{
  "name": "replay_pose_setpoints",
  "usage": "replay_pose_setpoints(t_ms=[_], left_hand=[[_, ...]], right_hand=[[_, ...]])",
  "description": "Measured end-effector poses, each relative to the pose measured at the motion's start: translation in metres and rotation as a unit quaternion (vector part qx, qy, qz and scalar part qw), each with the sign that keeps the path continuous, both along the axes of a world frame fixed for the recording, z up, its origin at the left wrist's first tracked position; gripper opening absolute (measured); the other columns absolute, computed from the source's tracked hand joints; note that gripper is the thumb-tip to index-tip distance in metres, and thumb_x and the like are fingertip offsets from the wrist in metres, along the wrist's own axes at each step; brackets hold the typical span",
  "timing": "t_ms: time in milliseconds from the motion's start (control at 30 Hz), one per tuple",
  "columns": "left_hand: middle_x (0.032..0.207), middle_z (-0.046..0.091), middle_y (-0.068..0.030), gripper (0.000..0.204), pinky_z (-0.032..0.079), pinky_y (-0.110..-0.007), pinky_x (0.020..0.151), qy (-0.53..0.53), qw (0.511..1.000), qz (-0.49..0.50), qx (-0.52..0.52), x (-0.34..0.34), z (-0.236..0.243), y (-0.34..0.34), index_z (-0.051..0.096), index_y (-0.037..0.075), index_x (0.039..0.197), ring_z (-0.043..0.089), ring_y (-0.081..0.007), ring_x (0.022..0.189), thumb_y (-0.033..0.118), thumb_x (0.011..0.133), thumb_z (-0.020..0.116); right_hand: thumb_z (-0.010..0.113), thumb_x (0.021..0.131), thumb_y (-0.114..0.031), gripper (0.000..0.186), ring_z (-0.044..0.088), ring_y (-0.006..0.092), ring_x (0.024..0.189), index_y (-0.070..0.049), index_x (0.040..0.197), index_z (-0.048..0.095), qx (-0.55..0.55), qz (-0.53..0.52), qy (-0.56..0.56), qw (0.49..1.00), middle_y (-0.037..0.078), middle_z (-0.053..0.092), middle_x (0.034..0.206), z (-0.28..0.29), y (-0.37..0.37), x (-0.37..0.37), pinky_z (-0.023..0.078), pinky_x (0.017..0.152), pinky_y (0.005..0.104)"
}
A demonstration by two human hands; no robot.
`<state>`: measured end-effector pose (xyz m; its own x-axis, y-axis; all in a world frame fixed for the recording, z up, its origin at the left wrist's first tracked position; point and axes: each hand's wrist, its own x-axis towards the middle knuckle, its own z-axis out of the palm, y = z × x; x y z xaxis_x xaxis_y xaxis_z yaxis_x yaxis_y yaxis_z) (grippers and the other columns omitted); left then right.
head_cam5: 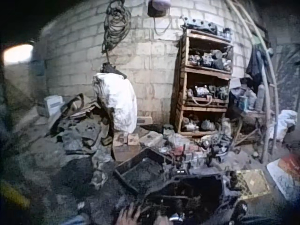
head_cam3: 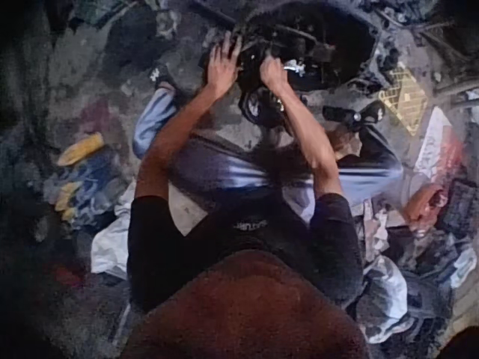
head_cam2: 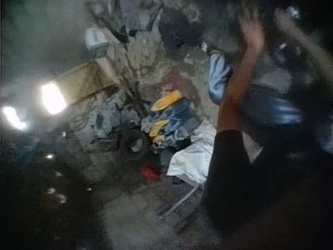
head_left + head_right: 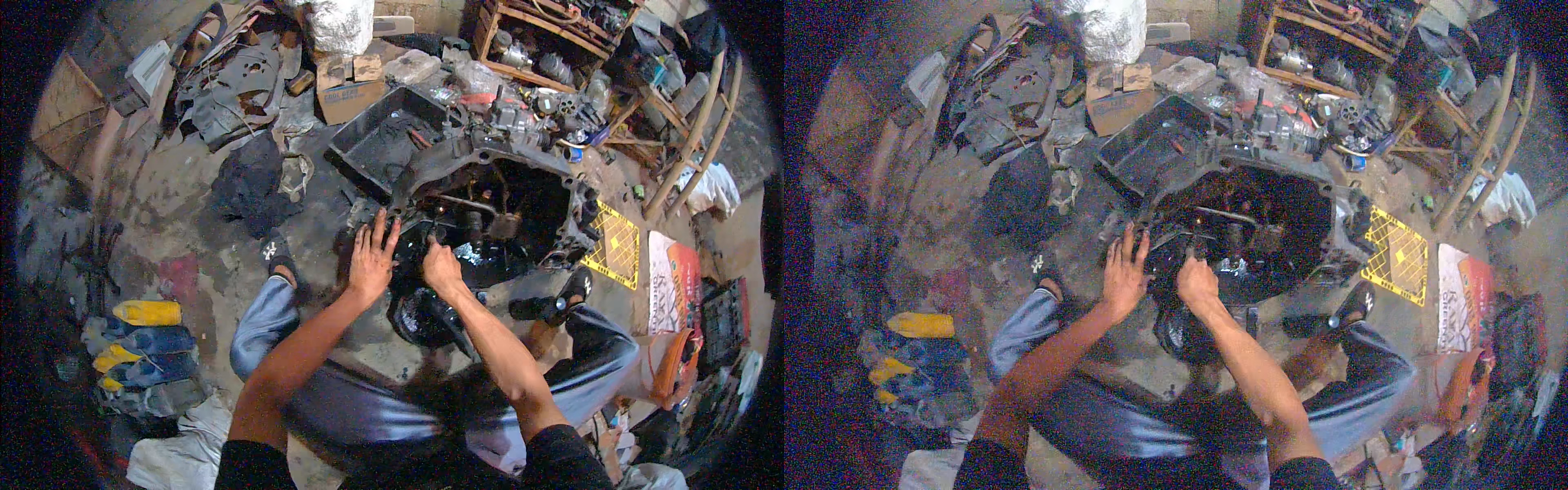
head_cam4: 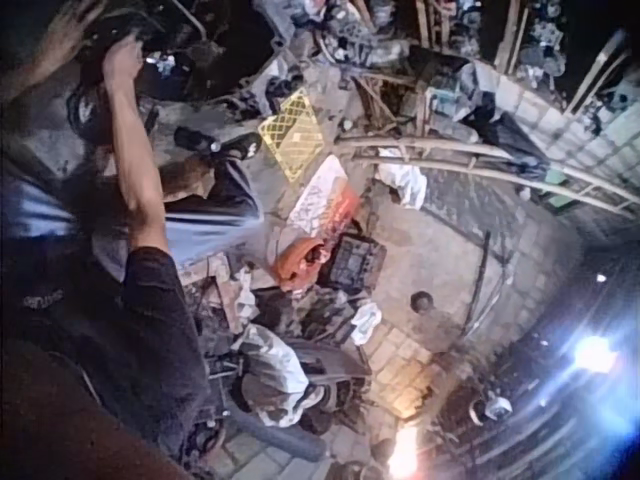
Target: The person handles internal components and gears inside a large metal transmission case on the floor by hand, moving parts around in black fluid.
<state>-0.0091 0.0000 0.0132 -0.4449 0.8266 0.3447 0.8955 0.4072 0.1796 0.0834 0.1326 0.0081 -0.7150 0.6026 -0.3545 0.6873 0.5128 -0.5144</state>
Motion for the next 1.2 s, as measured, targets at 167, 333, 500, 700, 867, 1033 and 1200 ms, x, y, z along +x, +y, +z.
replay_pose_setpoints(t_ms=[167, 333, 500, 700, 867, 1033, 1200], left_hand=[[0.147, 0.009, -0.0213, 0.094, 0.026, -0.045, 0.105, 0.011, 1.0, -0.004, -0.02, -0.001, -0.003, -0.004, 0.011, 0.008, 0.143, 0.04, -0.0387, 0.119, 0.016, 0.07, 0.07], [0.146, 0.01, -0.0219, 0.092, 0.026, -0.045, 0.105, 0.025, 1.0, 0.0, -0.018, -0.001, 0.003, -0.001, 0.013, 0.007, 0.142, 0.041, -0.0385, 0.117, 0.01, 0.069, 0.067], [0.147, 0.009, -0.0216, 0.093, 0.025, -0.046, 0.105, 0.035, 0.999, -0.003, 0.005, -0.004, -0.004, -0.005, 0.011, 0.008, 0.143, 0.041, -0.0396, 0.117, 0.004, 0.066, 0.065], [0.147, 0.009, -0.0209, 0.095, 0.026, -0.046, 0.104, 0.031, 0.999, -0.008, 0.025, -0.001, -0.008, -0.001, 0.012, 0.009, 0.143, 0.042, -0.0388, 0.114, 0.003, 0.065, 0.066], [0.147, 0.011, -0.0204, 0.089, 0.028, -0.047, 0.103, 0.022, 1.0, -0.008, 0.009, -0.006, -0.004, -0.003, 0.013, 0.01, 0.143, 0.043, -0.0377, 0.113, 0.001, 0.068, 0.061], [0.147, 0.01, -0.0206, 0.09, 0.028, -0.047, 0.103, 0.008, 1.0, -0.017, 0.02, -0.004, -0.005, 0.0, 0.013, 0.011, 0.143, 0.043, -0.0389, 0.112, 0.003, 0.068, 0.062], [0.147, 0.008, -0.0195, 0.095, 0.028, -0.047, 0.103, 0.004, 1.0, -0.011, 0.01, -0.003, -0.004, -0.002, 0.012, 0.011, 0.143, 0.041, -0.0392, 0.115, 0.004, 0.066, 0.067]], right_hand=[[0.042, 0.083, -0.015, 0.051, 0.063, 0.0396, 0.078, 0.002, 0.131, 0.038, 0.084, 0.067, -0.014, 0.994, 0.025, 0.061, 0.091, -0.032, -0.048, 0.027, 0.051, 0.071, 0.0476], [0.048, 0.084, -0.016, 0.037, 0.067, 0.0247, 0.071, -0.003, 0.119, 0.051, 0.239, 0.115, -0.087, 0.96, 0.012, 0.066, 0.082, -0.008, -0.006, -0.003, 0.054, 0.056, 0.0373], [0.05, 0.085, -0.014, 0.022, 0.068, 0.0205, 0.07, -0.006, 0.1, 0.063, 0.297, 0.249, -0.156, 0.909, 0.008, 0.068, 0.082, -0.003, -0.047, 0.008, 0.054, 0.056, 0.0333], [0.048, 0.085, -0.015, 0.022, 0.066, 0.0183, 0.081, -0.007, 0.093, 0.068, 0.325, 0.288, -0.184, 0.882, 0.008, 0.064, 0.102, 0.0, -0.034, -0.001, 0.053, 0.063, 0.0329], [0.045, 0.086, -0.015, 0.046, 0.066, 0.0293, 0.078, 0.0, 0.129, 0.04, 0.185, 0.178, -0.131, 0.958, 0.018, 0.064, 0.095, 0.016, 0.006, -0.011, 0.054, 0.066, 0.0392], [0.049, 0.082, -0.015, 0.045, 0.063, 0.04, 0.078, 0.006, 0.121, 0.043, 0.14, 0.184, -0.003, 0.973, 0.025, 0.063, 0.086, -0.036, -0.02, 0.021, 0.053, 0.069, 0.0452], [0.054, 0.073, -0.003, 0.048, 0.052, 0.0399, 0.108, 0.002, 0.12, 0.048, -0.042, 0.112, 0.059, 0.991, 0.029, 0.056, 0.108, -0.04, 0.043, 0.015, 0.042, 0.092, 0.0409]])
